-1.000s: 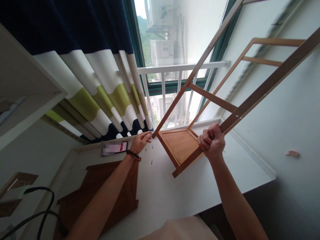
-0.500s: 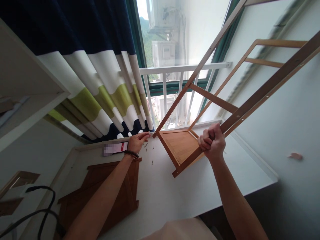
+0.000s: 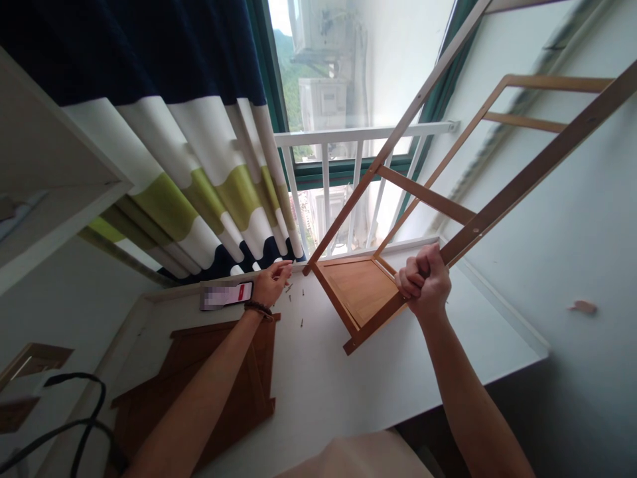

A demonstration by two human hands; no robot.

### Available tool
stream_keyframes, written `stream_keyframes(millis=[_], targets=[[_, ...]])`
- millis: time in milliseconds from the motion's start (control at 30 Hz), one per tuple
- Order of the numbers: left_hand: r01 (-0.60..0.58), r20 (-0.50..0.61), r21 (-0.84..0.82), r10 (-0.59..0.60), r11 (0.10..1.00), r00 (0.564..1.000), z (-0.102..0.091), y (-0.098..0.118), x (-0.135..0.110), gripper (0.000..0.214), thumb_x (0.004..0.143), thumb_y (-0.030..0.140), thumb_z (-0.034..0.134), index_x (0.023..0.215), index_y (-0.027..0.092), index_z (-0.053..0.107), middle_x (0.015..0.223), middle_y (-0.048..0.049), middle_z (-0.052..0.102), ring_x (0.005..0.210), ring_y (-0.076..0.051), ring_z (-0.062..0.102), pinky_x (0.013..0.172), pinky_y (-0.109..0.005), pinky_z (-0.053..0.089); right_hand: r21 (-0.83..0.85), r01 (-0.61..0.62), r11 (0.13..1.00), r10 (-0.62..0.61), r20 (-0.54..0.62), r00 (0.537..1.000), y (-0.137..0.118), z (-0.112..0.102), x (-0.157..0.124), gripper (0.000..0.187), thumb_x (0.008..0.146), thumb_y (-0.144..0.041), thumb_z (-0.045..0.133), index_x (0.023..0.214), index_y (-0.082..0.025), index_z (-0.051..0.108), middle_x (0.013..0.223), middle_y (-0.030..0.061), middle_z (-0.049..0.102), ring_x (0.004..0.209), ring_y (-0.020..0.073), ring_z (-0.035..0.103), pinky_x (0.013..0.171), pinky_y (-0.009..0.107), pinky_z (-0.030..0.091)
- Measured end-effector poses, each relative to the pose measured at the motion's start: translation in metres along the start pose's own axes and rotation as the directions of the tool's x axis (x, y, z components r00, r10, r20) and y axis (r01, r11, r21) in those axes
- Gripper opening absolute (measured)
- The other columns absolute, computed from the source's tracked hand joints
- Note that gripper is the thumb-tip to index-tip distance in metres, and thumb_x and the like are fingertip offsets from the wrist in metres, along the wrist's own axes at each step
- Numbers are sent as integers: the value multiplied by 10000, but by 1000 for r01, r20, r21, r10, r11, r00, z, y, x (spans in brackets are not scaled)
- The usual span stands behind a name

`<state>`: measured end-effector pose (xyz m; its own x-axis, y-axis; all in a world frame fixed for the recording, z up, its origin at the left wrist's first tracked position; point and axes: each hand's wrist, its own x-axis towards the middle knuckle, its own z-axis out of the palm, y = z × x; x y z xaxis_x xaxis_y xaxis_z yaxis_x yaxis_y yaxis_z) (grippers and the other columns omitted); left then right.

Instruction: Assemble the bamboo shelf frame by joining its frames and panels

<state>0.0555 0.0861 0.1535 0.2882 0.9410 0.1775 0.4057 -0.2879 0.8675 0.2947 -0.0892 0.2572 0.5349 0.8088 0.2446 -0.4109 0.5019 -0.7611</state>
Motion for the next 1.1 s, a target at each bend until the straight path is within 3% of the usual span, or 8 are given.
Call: stream_keyframes(millis=[200,333,467,567,700,833,933,1100], targets=[[151,34,-303,-148,941,988,7,10,9,409,638,480,648,822,115,641,682,-52,650,662,-158,622,583,-282,537,19,-1,1000,1,3,1000,0,-2,0,426,814,-420,485,505,-195,297,361,-100,216,234,35,192,240,170,178],[234,70,-231,-223,944,972,2,14,15,434,604,482,679,825,115,611,684,-73,662,659,-185,636,520,-289,540,28,-5,1000,5,8,1000,0,-1,0,425,814,-417,488,505,-194,300,358,-99,216,235,36,195,242,169,175],[397,205,-158,-364,904,909,-1,8,15,443,675,545,584,689,103,605,669,-121,667,620,-196,640,527,-313,543,23,-6,1000,6,16,1000,0,1,0,422,812,-418,492,511,-194,298,361,-100,219,238,32,195,245,167,175],[283,210,-134,-252,950,945,1,9,14,407,730,517,531,725,118,610,700,-102,673,623,-180,641,549,-290,530,11,-12,1000,12,30,999,0,1,0,422,810,-417,496,513,-195,295,364,-100,221,238,31,197,241,167,175],[-81,169,175,51,981,984,0,16,16,302,791,424,478,779,162,626,720,-42,669,591,-154,616,599,-280,498,1,-6,1000,6,41,999,0,1,1,420,818,-407,488,516,-194,287,364,-100,223,239,32,203,244,164,171],[-421,267,350,342,837,901,-3,18,16,248,816,322,460,907,197,654,797,-37,659,729,-169,608,736,-308,475,-17,9,1000,-8,40,999,1,1,2,428,825,-423,472,519,-194,280,367,-100,221,241,30,204,249,163,177],[-380,262,278,311,882,914,1,15,10,305,819,349,460,1008,195,642,815,-45,659,670,-150,605,675,-283,494,-25,14,1000,-13,39,999,1,1,1,428,819,-423,482,520,-194,281,367,-100,221,243,29,205,252,160,178],[-47,121,-72,55,996,991,15,14,-1,431,805,454,461,1061,141,611,808,-54,666,652,-143,623,577,-262,520,-13,5,1000,-5,41,999,1,0,0,415,826,-409,475,523,-194,290,369,-100,224,245,29,198,254,160,174]])
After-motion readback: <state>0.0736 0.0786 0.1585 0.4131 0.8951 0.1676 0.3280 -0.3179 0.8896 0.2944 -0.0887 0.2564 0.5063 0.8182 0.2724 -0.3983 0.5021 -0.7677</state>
